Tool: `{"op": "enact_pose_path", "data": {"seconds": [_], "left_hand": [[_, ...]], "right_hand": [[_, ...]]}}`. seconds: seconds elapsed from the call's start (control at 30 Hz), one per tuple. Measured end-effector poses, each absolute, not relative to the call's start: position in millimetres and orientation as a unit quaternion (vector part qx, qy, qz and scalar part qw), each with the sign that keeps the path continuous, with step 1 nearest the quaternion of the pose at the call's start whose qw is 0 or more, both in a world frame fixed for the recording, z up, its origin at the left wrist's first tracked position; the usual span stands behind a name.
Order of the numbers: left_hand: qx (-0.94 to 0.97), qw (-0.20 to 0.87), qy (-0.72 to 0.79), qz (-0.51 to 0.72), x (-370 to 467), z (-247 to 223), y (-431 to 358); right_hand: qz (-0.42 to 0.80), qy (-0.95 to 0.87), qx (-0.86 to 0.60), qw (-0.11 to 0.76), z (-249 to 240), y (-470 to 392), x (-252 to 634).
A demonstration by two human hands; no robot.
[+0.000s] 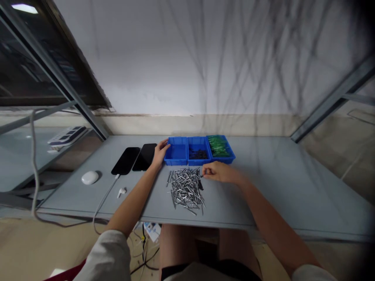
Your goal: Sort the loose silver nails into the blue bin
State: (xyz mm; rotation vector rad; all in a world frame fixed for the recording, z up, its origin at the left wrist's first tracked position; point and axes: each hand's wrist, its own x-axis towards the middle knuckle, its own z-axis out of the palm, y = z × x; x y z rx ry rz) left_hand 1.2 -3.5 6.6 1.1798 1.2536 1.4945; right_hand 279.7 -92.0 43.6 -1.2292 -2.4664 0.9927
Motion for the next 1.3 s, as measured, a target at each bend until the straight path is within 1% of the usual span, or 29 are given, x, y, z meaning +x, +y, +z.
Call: {"op": "enact_pose_path", "data": {"seconds": [0.17,0.23,0.47,0.6,0.77,1.0,1.17,1.3], "left_hand": [[0.473,0.418,0.498,0.595,2,8,-5],[0.472,0.419,0.496,0.596,2,8,-6],[0.467,0.426,0.494,0.597,2,8,-5],[0.467,0.423,0.499,0.595,2,9,-6],[0.468,0.419,0.501,0.595,3,10,-6],[0.472,0.419,0.503,0.591,2,10,-7],[0.472,0.42,0.498,0.593,1,8,-5],[0.473,0.42,0.501,0.591,0,6,-3]], "right_hand": [[0.477,-0.777,-0.356,0.207,44,-93,269],[0.514,-0.745,-0.346,0.249,46,-94,267],[0.548,-0.652,-0.373,0.369,54,-92,270],[0.589,-0.582,-0.353,0.435,60,-96,268],[0.642,-0.529,-0.307,0.462,62,-97,266],[0.671,-0.49,-0.258,0.493,63,-96,269],[0.686,-0.462,-0.256,0.5,65,-95,269],[0.681,-0.441,-0.282,0.512,64,-93,270]]}}
